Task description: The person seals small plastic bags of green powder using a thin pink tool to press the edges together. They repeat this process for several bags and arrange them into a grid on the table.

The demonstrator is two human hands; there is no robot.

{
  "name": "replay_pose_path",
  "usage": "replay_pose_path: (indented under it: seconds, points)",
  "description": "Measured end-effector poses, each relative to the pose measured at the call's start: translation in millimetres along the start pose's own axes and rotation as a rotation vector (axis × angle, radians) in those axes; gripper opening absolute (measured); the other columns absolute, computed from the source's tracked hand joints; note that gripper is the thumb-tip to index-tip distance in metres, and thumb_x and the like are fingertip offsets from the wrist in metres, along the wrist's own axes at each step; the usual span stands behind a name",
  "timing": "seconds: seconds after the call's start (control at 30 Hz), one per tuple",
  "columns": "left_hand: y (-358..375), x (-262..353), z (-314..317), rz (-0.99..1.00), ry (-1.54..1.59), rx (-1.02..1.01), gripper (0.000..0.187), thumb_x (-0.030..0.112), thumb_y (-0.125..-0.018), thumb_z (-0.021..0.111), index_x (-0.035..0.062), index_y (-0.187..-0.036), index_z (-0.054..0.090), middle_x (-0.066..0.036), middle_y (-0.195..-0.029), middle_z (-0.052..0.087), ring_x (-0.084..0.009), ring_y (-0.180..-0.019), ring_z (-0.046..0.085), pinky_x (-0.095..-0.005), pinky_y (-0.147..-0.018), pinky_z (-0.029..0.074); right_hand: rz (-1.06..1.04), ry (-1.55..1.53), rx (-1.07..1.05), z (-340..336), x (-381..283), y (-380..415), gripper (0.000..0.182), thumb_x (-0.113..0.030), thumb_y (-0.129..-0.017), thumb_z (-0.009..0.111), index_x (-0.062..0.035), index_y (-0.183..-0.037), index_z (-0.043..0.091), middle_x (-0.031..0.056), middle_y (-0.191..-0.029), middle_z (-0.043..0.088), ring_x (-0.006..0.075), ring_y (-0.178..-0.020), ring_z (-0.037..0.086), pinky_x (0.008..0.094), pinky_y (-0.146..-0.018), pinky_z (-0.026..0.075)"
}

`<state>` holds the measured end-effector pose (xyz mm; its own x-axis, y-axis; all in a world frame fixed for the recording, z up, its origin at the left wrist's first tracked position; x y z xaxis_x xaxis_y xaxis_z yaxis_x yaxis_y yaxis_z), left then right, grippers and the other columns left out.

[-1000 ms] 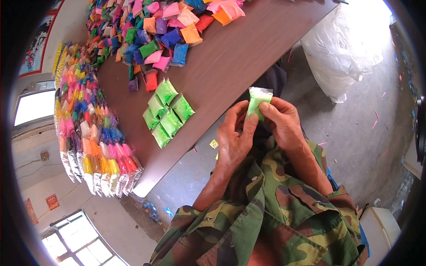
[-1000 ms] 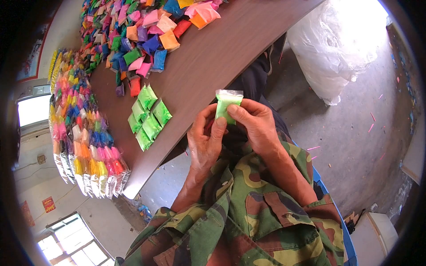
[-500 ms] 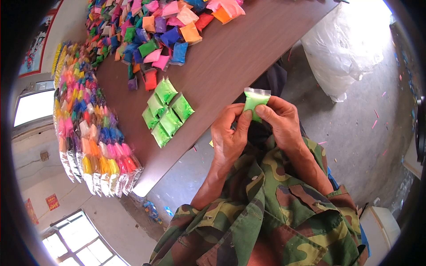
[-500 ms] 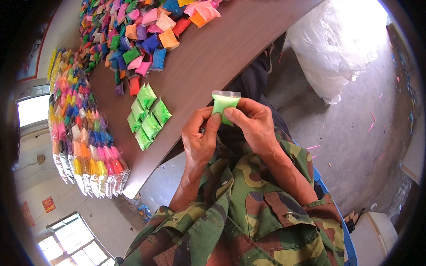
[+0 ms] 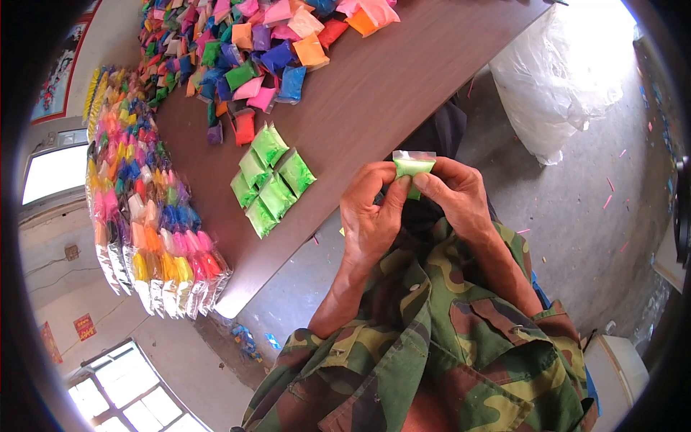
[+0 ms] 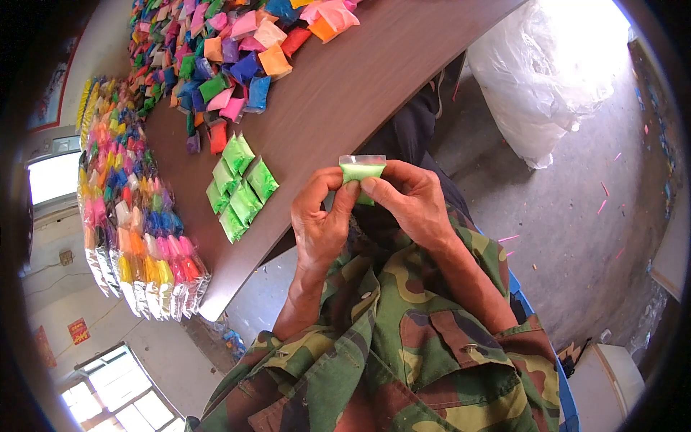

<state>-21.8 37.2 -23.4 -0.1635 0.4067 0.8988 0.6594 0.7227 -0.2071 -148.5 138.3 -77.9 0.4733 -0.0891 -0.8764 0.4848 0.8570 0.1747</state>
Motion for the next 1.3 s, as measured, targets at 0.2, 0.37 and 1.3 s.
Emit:
replay_pose_path:
  seconds: [0.2, 0.37, 1.3]
  points:
    - [3, -6, 2, -0.150, 0.176, -0.026, 0.023, 0.018, -0.102, 0.080, -0.0032, -0.111, 0.077, -0.009, -0.105, 0.075, -0.0156, -0.095, 0.068, -0.0327, -0.086, 0.055, -0.061, 0.076, -0.033, -6, -7, -2, 0.024, -0.009, -0.106, 0.073, 0.0058, -0.125, 0.076, 0.0012, -0.104, 0.076, 0.0046, -0.094, 0.066, 0.0225, -0.083, 0.057]
    - [7, -11, 0, -0.316, 0.231, 0.008, 0.026, 0.020, -0.102, 0.081, -0.0032, -0.112, 0.077, -0.006, -0.100, 0.073, -0.0124, -0.092, 0.065, -0.0299, -0.084, 0.053, -0.042, 0.049, -0.067, 1, -6, -1, 0.024, -0.007, -0.107, 0.072, 0.0069, -0.126, 0.076, 0.0012, -0.103, 0.076, 0.0053, -0.093, 0.066, 0.0228, -0.082, 0.057]
    - [0, -25, -11, -0.254, 0.343, -0.015, 0.016, 0.013, -0.099, 0.084, -0.0012, -0.106, 0.081, -0.005, -0.101, 0.072, -0.0097, -0.089, 0.064, -0.0264, -0.077, 0.050, 0.073, 0.155, -0.178, 11, 0, 7, 0.029, -0.012, -0.104, 0.076, 0.0095, -0.123, 0.072, -0.0001, -0.098, 0.070, 0.0046, -0.088, 0.060, 0.0248, -0.076, 0.053]
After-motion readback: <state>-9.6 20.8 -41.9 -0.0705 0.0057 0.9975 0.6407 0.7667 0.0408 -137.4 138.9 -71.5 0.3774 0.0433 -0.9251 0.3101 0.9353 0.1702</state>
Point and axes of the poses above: each hand's wrist, its own y-axis away from the middle knuckle, its own z-axis out of the palm, x = y × z, the point moved 4 cm from there along -y, towards the middle knuckle
